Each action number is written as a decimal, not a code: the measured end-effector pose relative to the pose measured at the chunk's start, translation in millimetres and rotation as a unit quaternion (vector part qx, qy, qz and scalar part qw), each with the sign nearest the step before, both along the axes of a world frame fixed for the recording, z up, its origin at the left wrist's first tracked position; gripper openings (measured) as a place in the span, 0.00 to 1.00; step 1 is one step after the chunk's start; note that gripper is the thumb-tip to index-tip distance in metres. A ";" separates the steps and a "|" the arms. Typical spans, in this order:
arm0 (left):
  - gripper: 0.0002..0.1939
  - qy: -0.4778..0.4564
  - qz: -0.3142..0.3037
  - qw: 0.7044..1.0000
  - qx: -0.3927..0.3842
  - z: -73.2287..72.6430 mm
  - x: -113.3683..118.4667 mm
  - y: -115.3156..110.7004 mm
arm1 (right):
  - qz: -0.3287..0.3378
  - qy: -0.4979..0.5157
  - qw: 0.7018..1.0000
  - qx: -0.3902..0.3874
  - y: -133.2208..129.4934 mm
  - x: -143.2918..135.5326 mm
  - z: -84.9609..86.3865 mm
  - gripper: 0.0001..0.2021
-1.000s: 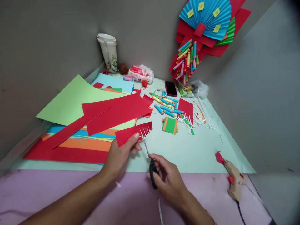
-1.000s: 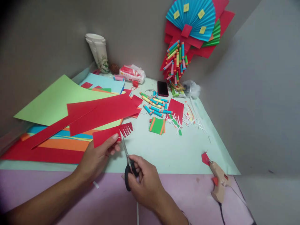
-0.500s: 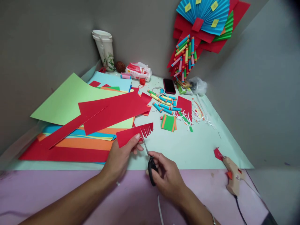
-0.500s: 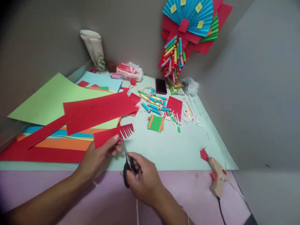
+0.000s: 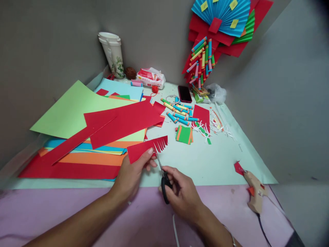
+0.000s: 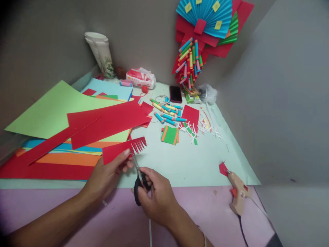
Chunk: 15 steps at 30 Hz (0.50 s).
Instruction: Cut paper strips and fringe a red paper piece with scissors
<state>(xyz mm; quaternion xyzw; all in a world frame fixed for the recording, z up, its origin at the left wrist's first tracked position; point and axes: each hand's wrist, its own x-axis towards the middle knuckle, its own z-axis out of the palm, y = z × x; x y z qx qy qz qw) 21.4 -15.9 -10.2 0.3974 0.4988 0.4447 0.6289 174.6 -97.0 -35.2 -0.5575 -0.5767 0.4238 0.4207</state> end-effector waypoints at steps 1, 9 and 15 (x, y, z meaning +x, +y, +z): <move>0.16 -0.001 0.000 1.000 0.000 -0.4 -0.1 0.0 | 0.000 -0.005 1.000 0.003 0.0 0.1 -0.2 0.24; 0.15 -0.008 -0.003 1.000 0.002 -1.7 0.2 -0.1 | 0.003 -0.016 1.000 0.012 0.1 -0.3 0.7 0.24; 0.15 -0.012 -0.002 1.000 -0.001 0.6 1.8 -0.3 | 0.006 -0.038 0.999 0.022 1.4 0.1 5.3 0.23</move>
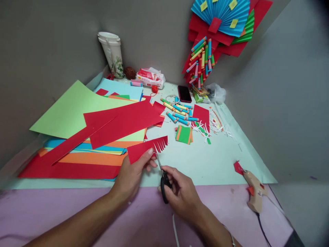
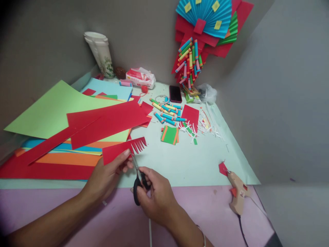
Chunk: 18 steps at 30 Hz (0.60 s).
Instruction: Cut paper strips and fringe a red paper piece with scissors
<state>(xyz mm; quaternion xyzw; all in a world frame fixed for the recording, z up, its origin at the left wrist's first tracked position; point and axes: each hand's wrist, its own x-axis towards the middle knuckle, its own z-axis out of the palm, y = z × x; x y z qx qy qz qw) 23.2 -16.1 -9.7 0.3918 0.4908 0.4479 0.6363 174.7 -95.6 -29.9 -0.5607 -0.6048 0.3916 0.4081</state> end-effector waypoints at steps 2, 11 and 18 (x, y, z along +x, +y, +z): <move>0.14 -0.007 0.000 1.000 -0.005 0.5 0.6 0.2 | 0.003 -0.004 1.000 0.003 0.0 -0.1 1.3 0.23; 0.14 -0.016 -0.001 1.000 -0.021 1.4 -0.7 -1.2 | 0.002 -0.008 1.000 0.008 -1.6 1.7 -6.2 0.23; 0.14 -0.020 0.002 1.000 -0.012 -1.1 -0.9 -0.2 | 0.008 0.001 1.000 0.015 -1.2 3.5 -9.6 0.23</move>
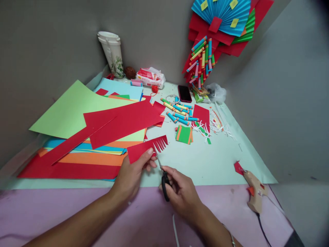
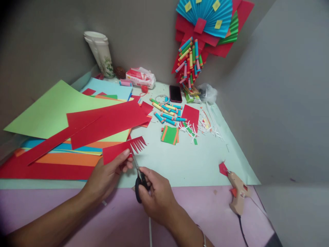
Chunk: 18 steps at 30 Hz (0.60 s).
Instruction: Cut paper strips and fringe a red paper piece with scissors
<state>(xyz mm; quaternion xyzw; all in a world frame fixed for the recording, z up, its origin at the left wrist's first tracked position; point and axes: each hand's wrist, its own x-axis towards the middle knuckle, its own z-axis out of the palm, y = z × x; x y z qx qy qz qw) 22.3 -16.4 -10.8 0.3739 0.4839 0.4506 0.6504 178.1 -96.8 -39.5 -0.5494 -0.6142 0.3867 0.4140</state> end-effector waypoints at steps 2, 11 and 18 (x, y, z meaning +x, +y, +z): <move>0.14 0.006 -0.003 1.000 0.003 -0.4 -0.3 0.3 | -0.001 -0.003 1.000 0.004 0.3 -0.2 0.7 0.24; 0.16 0.053 -0.029 0.998 0.020 1.4 2.8 -4.2 | -0.020 0.003 1.000 -0.003 3.7 -2.4 7.5 0.22; 0.15 0.041 -0.025 0.999 0.011 1.1 3.5 -5.2 | -0.017 0.006 1.000 0.005 3.3 -1.6 7.4 0.22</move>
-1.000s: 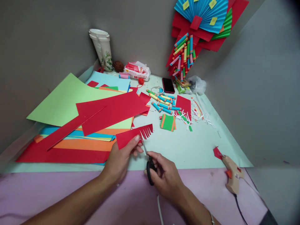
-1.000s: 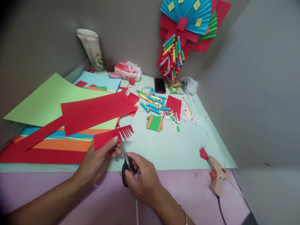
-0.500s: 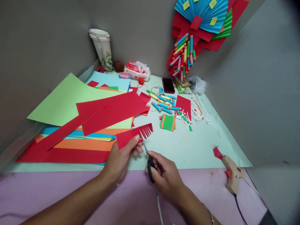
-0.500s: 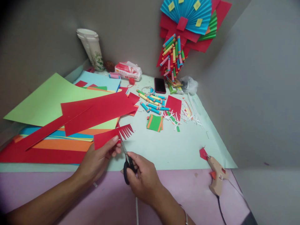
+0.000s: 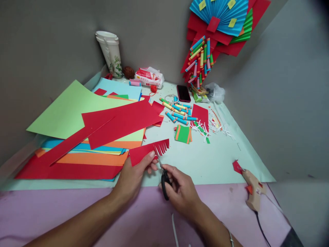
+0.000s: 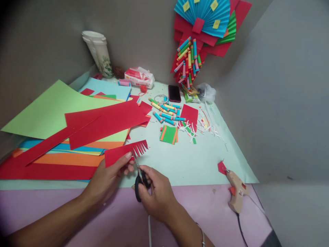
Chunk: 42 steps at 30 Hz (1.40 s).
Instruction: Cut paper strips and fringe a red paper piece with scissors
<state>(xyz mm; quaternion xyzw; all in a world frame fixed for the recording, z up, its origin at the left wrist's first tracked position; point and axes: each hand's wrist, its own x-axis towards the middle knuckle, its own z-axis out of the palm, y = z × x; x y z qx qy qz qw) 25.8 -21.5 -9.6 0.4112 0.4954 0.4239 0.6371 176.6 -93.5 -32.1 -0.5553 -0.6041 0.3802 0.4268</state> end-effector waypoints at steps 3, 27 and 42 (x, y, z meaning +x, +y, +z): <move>0.16 -0.003 0.000 1.000 -0.006 1.4 0.2 0.1 | 0.001 0.004 1.000 -0.007 -0.5 0.4 -1.5 0.22; 0.17 0.034 -0.009 0.999 -0.016 5.2 3.0 -4.6 | -0.018 -0.008 1.000 -0.010 1.2 2.3 -1.6 0.22; 0.15 -0.013 -0.004 0.999 -0.031 3.1 2.6 -2.8 | 0.003 0.000 1.000 -0.002 1.0 6.2 -7.6 0.22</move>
